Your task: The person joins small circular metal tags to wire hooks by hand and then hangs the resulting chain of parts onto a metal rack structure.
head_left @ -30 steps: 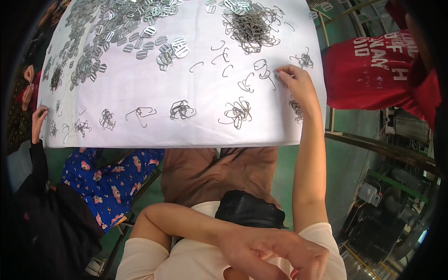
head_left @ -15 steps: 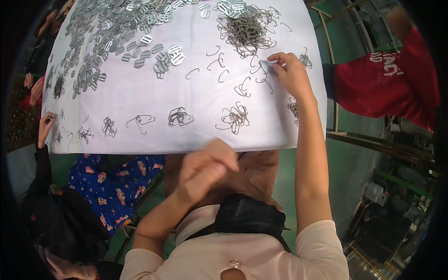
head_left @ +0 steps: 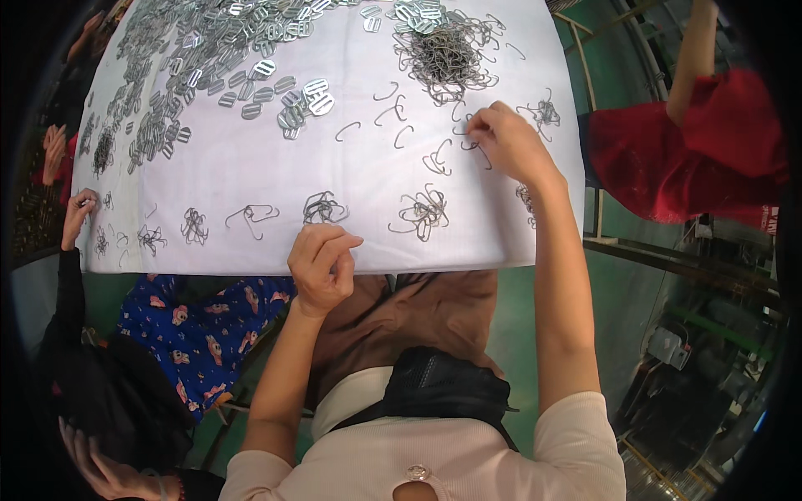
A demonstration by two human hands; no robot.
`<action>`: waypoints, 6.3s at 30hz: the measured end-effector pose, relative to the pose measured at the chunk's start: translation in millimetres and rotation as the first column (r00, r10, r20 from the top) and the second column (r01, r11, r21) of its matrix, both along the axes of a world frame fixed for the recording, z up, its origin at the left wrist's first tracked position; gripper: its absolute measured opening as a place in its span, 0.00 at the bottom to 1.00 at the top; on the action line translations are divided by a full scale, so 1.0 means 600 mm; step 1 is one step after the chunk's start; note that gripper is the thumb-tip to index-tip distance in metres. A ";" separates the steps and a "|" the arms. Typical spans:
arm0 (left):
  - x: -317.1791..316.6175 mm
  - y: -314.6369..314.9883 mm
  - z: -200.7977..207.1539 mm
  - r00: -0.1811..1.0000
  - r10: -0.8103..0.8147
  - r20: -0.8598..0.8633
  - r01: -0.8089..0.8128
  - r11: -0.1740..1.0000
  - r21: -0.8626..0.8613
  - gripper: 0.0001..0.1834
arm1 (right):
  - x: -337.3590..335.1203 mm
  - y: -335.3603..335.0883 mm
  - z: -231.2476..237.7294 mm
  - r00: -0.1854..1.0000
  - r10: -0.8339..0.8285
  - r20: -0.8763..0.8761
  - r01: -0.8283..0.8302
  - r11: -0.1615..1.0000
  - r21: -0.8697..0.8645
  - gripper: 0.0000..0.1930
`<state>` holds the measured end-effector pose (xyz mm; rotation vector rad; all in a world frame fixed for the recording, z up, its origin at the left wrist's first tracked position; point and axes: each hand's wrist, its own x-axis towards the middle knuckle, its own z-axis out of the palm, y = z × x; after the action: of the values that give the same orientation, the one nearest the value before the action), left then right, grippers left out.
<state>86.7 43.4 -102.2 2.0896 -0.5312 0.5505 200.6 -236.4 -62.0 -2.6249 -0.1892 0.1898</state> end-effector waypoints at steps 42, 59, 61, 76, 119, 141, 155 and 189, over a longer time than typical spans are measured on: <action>0.000 0.001 -0.002 0.996 -0.044 0.082 0.040 0.998 0.050 0.12 | -0.051 0.086 0.011 0.992 -0.093 0.081 0.078 0.982 0.174 0.06; 0.015 -0.050 0.054 0.968 0.017 -0.251 -0.096 0.947 -0.308 0.06 | -0.114 0.112 0.037 0.972 -0.018 0.235 0.017 1.000 0.009 0.04; 0.033 -0.078 0.068 0.790 -0.209 -0.577 -0.152 0.845 -0.513 0.07 | -0.129 0.117 0.050 0.900 0.118 0.419 -0.127 0.992 -0.007 0.04; 0.037 -0.130 0.072 0.572 -0.542 -0.615 -0.322 0.541 -0.777 0.08 | -0.166 0.132 0.025 0.904 -0.316 -0.288 0.363 0.213 0.907 0.06; 0.134 -0.002 0.082 0.962 0.165 -0.216 -0.213 0.951 -0.224 0.05 | -0.121 0.157 0.093 0.929 -0.286 0.235 0.085 0.782 0.617 0.04; 0.262 0.020 0.153 0.772 -0.246 -0.586 0.141 0.966 -0.219 0.09 | -0.088 0.152 0.091 0.906 -0.209 0.367 0.038 0.905 0.423 0.04; 0.166 -0.027 0.224 0.882 -0.292 -0.369 0.221 0.950 -0.221 0.07 | -0.093 0.185 0.118 0.899 -0.186 0.397 -0.002 0.904 0.428 0.05; 0.091 0.060 0.170 0.861 -0.177 -0.476 -0.136 0.822 -0.553 0.10 | -0.064 0.248 0.120 0.986 0.005 -0.168 0.152 0.394 0.906 0.09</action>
<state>141.2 79.6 -0.4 1.5427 -0.0517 0.0907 162.1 -87.4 10.0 -1.4527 -0.0781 0.1711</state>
